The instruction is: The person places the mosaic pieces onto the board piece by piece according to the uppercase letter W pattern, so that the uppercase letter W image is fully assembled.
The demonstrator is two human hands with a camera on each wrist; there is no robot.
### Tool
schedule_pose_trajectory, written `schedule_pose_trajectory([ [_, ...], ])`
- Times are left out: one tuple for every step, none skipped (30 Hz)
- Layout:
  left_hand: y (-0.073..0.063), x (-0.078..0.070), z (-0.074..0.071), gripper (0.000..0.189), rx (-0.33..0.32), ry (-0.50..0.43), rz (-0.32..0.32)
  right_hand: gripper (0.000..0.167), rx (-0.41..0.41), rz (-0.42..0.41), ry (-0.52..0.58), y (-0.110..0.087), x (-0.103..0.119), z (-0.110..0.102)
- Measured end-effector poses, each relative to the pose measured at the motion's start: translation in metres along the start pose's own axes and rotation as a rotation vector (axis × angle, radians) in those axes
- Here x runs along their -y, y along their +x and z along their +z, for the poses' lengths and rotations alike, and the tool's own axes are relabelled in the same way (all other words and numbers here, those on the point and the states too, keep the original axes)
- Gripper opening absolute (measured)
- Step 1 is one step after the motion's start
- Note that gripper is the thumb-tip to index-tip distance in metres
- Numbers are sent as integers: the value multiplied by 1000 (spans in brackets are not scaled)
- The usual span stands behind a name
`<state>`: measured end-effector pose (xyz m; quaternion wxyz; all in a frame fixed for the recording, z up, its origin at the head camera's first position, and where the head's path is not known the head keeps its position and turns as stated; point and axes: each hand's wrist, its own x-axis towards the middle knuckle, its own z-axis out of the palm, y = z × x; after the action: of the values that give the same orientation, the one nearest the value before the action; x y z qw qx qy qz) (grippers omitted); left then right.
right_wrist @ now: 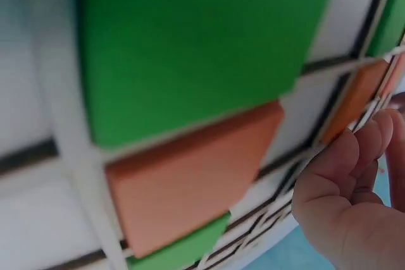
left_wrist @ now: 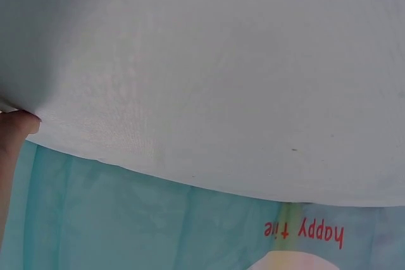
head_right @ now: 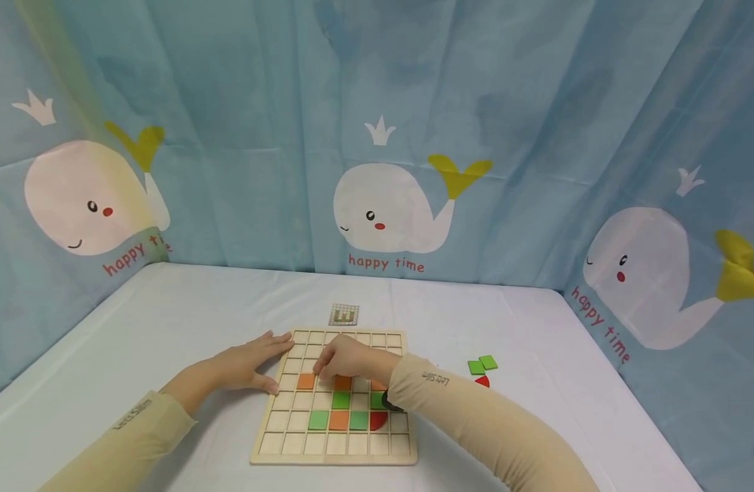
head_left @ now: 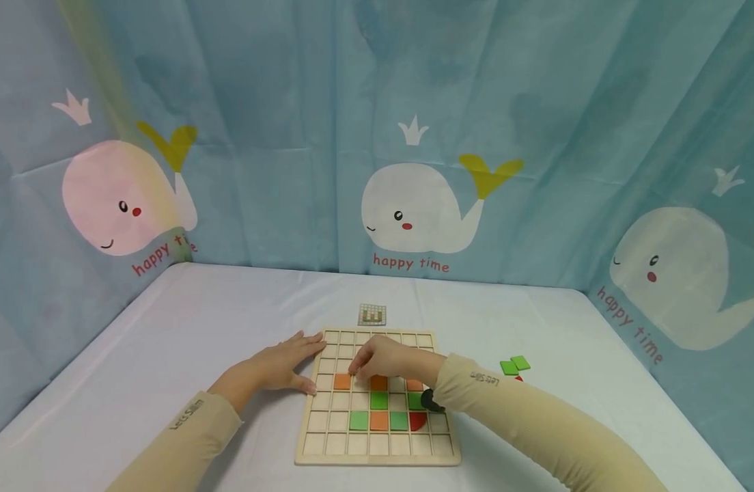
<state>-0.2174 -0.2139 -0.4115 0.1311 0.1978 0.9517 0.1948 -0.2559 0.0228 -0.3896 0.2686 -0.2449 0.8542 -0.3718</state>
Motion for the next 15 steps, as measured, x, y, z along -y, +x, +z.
schedule_pose_trajectory([
  [1,0,0,91,0,3,0,12,-2,-3,-2,-1,1,-2],
  [1,0,-1,91,1,5,0,13,-4,-7,-3,-2,1,-4],
  [2,0,-1,91,1,6,5,13,-8,-14,-8,-3,0,-7],
  [2,0,-1,91,1,7,6,14,-13,-22,-7,-4,-1,-9],
  [3,0,-2,91,1,4,8,15,-15,-28,0,-6,-3,-12],
  [3,0,-2,91,-1,2,12,16,-17,-35,8,-8,-5,-16],
  [3,0,-2,91,-2,1,16,16,-20,-40,19,-11,-7,-19],
  [3,0,-1,91,-3,-1,20,17,-23,-45,30,-14,-10,-22],
  [3,0,-1,91,-5,-4,24,18,-26,-47,40,-17,-13,-26],
  [2,0,-1,91,-6,-5,23,19,-29,-46,55,-22,-15,-30],
  [2,0,0,91,-7,-6,25,20,-31,-43,68,-26,-17,-34],
  [1,0,0,92,-9,-4,26,21,-37,-39,73,-31,-20,-39],
  [1,0,1,92,-8,-5,25,22,-45,-32,84,-36,-23,-43],
  [1,0,1,92,-7,-6,22,23,-54,-25,96,-40,-26,-48],
  [0,1,1,93,-6,-6,22,24,-63,-18,105,-44,-29,-53],
])
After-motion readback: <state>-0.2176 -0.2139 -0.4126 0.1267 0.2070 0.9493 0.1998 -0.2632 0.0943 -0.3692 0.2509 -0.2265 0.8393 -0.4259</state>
